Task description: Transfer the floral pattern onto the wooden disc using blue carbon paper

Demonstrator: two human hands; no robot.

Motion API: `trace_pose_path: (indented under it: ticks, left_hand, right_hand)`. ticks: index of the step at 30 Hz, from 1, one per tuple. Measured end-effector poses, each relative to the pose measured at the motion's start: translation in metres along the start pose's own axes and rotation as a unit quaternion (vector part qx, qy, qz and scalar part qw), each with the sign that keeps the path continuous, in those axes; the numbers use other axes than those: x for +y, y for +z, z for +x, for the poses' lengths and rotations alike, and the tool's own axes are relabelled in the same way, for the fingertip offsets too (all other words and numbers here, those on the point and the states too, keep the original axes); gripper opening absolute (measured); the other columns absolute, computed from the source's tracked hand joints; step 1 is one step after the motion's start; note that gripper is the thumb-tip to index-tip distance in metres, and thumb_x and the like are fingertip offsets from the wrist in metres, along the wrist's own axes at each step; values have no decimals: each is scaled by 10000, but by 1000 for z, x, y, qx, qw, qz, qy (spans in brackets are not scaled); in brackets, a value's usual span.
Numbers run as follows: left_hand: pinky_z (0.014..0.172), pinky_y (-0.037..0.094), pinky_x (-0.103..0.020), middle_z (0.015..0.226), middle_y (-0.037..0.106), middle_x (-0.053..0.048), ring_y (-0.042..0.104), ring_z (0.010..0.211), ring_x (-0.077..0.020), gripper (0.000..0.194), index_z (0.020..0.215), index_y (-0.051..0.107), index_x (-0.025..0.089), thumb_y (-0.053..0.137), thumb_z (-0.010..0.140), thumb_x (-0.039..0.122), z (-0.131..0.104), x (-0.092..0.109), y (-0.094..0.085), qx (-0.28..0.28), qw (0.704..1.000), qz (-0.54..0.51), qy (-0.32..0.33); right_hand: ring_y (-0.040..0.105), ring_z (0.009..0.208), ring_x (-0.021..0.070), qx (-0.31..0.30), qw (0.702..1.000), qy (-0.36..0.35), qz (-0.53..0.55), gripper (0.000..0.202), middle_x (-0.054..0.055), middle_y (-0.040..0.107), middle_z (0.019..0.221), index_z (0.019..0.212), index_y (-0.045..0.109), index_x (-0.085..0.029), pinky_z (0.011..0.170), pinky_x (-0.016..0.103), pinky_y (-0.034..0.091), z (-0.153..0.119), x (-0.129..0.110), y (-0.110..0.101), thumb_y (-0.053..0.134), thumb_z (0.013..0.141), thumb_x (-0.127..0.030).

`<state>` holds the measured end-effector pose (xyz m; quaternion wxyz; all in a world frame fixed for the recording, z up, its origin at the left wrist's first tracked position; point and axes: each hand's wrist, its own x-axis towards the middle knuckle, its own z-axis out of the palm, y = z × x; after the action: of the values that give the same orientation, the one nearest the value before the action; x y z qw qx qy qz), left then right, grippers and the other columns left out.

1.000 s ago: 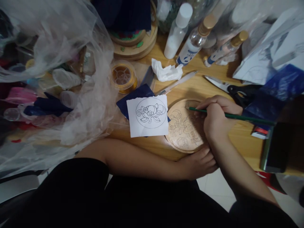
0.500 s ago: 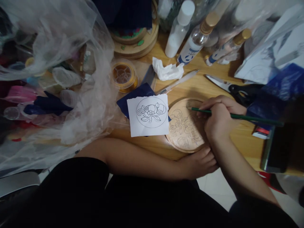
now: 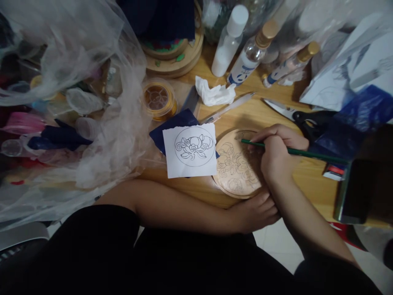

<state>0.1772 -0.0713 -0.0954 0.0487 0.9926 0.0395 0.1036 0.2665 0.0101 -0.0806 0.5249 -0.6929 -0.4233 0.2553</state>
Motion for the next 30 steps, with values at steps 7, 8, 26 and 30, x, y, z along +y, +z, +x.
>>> trace_pose_path:
  ticks: [7, 8, 26, 30]
  left_hand:
    - [1066, 391, -415, 1355, 531, -130, 519, 1225, -219, 464, 1334, 484, 94, 224, 951, 81, 1, 0, 0, -11, 1000, 1, 5]
    - [1065, 390, -415, 1350, 536, -126, 522, 1221, -218, 465, 1329, 491, 98, 224, 950, 79, 1, 0, 0, -10, 1000, -1, 5]
    - [1074, 372, -443, 1303, 575, -100, 523, 1215, -231, 462, 1300, 527, 126, 233, 945, 91, 0, 3, 5, 14, 1000, 6, -8]
    - [1078, 369, -436, 1349, 532, -121, 502, 1240, -229, 461, 1333, 486, 114, 226, 952, 100, 0, 0, 0, -21, 1000, 4, 15]
  right_hand:
    - [526, 423, 71, -12, 999, 11, -30, 255, -43, 587, 468, 539, 635, -160, 414, 173, 391, -1, -1, 0, 415, 638, -76]
    - [527, 425, 71, -14, 999, 12, -32, 256, -44, 588, 470, 545, 639, -161, 417, 174, 394, -1, -1, -1, 415, 638, -78]
    - [526, 417, 67, 4, 1000, -11, -21, 243, -48, 579, 463, 524, 604, -160, 410, 169, 399, -1, 0, 3, 408, 635, -71]
    - [514, 395, 74, 20, 1000, 11, -15, 220, -50, 546, 437, 543, 602, -158, 392, 176, 392, 0, 2, 3, 410, 627, -94]
